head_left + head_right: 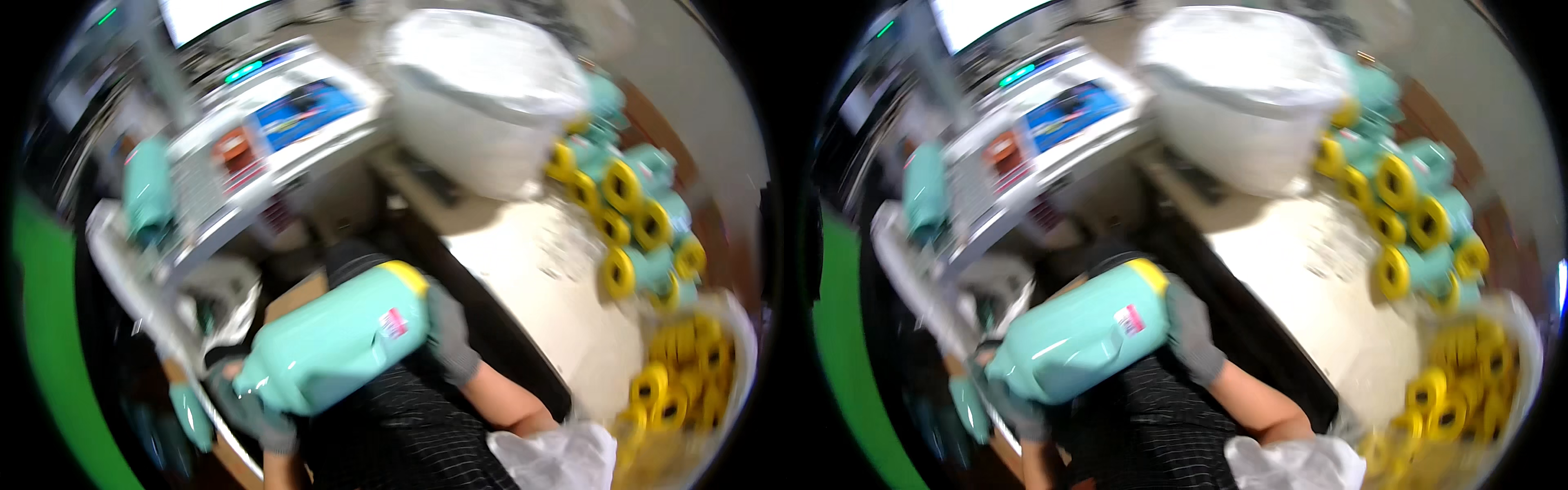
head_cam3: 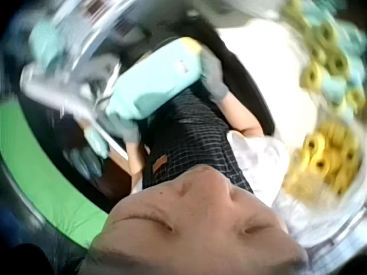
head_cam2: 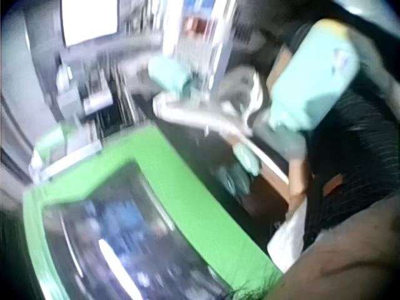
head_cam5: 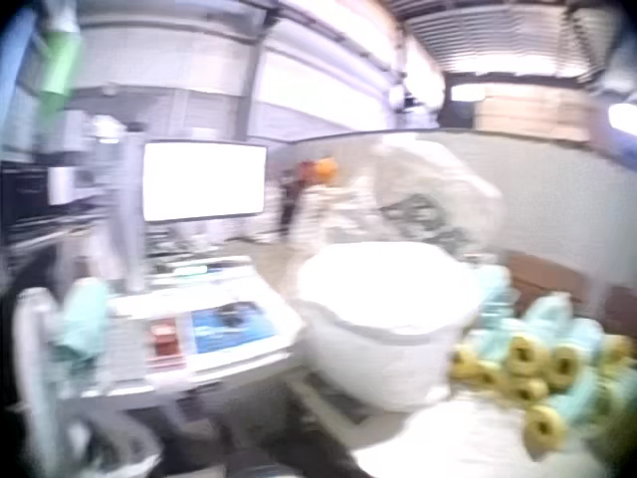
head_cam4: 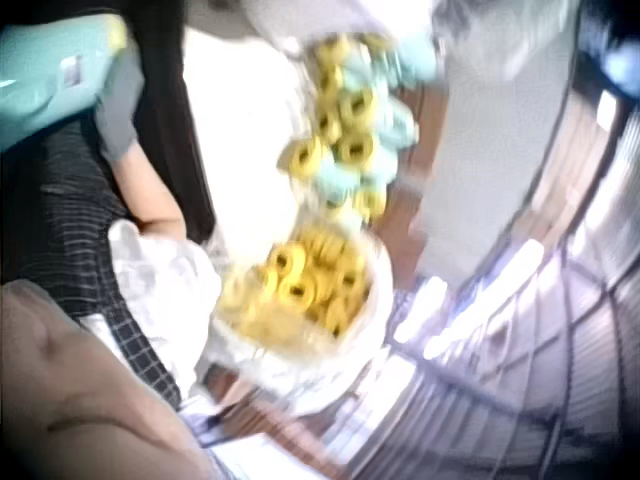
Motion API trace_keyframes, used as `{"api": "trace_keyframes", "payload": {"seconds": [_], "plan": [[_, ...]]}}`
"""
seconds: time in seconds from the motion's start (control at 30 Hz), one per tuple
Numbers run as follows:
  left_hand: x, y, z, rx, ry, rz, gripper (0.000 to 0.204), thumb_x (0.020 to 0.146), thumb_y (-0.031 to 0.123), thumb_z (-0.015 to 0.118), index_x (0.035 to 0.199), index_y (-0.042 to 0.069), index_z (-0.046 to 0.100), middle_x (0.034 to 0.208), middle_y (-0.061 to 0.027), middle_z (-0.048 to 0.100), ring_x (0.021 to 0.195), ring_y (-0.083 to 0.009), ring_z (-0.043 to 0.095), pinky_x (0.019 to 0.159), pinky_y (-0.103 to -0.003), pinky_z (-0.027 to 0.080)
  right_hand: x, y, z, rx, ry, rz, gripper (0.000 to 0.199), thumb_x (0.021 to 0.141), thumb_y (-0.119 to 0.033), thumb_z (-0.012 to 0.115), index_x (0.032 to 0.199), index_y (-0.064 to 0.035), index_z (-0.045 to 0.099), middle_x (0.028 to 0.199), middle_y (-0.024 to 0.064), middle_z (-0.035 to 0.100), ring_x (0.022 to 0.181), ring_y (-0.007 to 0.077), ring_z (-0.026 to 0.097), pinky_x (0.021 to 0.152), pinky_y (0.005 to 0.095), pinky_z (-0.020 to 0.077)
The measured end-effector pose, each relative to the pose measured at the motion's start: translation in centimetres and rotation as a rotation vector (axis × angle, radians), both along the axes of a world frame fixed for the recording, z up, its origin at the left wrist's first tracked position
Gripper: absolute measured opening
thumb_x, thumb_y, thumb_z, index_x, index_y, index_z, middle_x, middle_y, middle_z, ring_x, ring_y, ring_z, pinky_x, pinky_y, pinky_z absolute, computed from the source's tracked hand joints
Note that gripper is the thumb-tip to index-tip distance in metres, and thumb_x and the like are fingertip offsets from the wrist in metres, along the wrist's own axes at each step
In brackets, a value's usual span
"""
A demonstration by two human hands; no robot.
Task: The person assembles teal plastic containers by inserting a white plastic ring into the opening, applying a label, and screwing on a yellow lid. The person handles each container one at a time, repeating the process throughout the clip.
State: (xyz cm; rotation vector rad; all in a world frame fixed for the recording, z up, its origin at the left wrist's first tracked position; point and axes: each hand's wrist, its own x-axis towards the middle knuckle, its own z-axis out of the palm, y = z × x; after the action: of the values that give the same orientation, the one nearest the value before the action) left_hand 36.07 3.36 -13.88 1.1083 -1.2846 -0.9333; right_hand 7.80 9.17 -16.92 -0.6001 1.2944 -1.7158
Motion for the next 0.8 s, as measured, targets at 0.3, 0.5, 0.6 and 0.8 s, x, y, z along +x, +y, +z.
{"api": "trace_keyframes", "payload": {"seconds": [0.3,0.5,0.6,0.8], "plan": [[-9.7,-0.8,1.5,-0.436,-0.138,-0.336,0.087,0.099,0.052,0.060,0.159,-0.003,0.031,0.153,-0.0229,0.044,0.137,-0.0341,0.048,0.116,-0.050,0.039,-17.1,8.8,-1.8,-0.799,-0.803,0.080,0.064,0.108,-0.048,0.052,0.151,-0.0015,0.045,0.139,0.0173,0.062,0.127,0.0278,0.059,0.114,0.0441,0.0457],[-9.0,-3.1,-1.4,-0.347,-0.454,-0.639,0.077,0.084,0.020,0.070,0.151,0.000,0.039,0.147,-0.0214,0.041,0.133,-0.0362,0.045,0.114,-0.050,0.041,-37.7,27.9,10.4,-0.876,-0.095,-0.981,0.051,0.103,-0.040,0.051,0.147,-0.0136,0.053,0.146,0.0105,0.059,0.131,0.0321,0.059,0.112,0.0542,0.0480],[-11.1,-1.6,2.3,-0.531,-0.696,-0.703,0.067,0.086,0.022,0.084,0.140,-0.002,0.051,0.143,-0.0189,0.051,0.131,-0.0322,0.050,0.109,-0.043,0.044,-45.6,34.2,14.1,-0.920,0.134,-1.293,0.040,0.099,-0.030,0.058,0.133,-0.0100,0.063,0.129,0.0150,0.069,0.113,0.0344,0.069,0.098,0.0487,0.0570],[-12.8,0.5,0.8,-0.300,-0.619,-0.694,0.069,0.088,0.027,0.082,0.140,-0.004,0.051,0.139,-0.0213,0.051,0.126,-0.0385,0.052,0.109,-0.049,0.042,-54.2,34.2,13.5,-0.835,0.184,-1.484,0.040,0.104,-0.035,0.056,0.133,-0.0077,0.063,0.127,0.0111,0.067,0.109,0.0276,0.066,0.098,0.0419,0.0543]]}}
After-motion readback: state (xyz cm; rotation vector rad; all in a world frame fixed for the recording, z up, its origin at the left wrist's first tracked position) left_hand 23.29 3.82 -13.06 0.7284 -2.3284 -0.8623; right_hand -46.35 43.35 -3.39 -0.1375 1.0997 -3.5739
